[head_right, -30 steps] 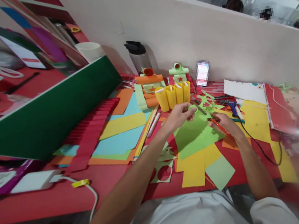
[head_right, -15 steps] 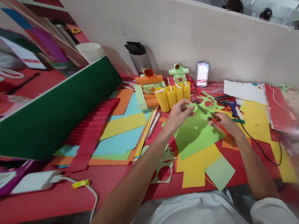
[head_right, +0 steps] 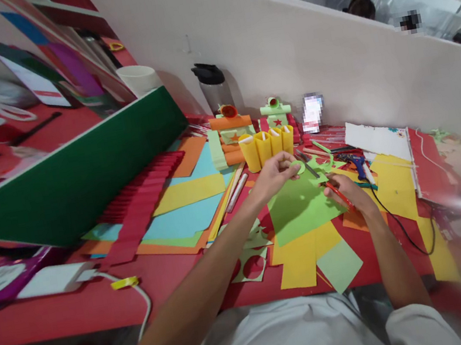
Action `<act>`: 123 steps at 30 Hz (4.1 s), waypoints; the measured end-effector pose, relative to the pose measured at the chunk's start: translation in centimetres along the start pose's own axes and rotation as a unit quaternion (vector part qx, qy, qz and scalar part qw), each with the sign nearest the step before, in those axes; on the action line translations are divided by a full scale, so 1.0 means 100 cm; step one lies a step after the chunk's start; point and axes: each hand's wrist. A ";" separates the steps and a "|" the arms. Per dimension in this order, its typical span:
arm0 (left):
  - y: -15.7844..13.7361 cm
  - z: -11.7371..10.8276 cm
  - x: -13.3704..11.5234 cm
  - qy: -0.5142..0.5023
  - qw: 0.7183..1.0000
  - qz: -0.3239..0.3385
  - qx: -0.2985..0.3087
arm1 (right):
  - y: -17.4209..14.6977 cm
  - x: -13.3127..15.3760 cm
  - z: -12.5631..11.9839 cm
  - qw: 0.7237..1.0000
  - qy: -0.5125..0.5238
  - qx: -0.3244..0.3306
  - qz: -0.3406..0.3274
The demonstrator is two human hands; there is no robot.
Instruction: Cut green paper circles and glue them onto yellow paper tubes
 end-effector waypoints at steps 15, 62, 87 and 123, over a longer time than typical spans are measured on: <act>-0.002 -0.004 -0.003 0.007 1.000 -0.015 0.013 | 0.001 -0.004 0.002 0.999 0.023 -0.016 0.023; -0.001 -0.026 0.034 0.553 0.813 0.028 0.177 | -0.029 -0.062 -0.104 0.848 -0.380 -0.289 0.231; 0.001 -0.049 0.019 0.232 0.957 -0.085 0.154 | 0.023 -0.040 -0.011 0.881 -0.448 -0.141 0.048; -0.043 -0.093 0.008 0.593 0.781 -0.079 0.180 | 0.003 -0.026 -0.042 0.980 -0.024 -0.186 -0.066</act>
Point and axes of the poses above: each hand's wrist, its own y-axis towards the middle knuckle, its own z-axis out of the palm, x = y × z, and after that the axes turned 8 degrees about y, right-handed
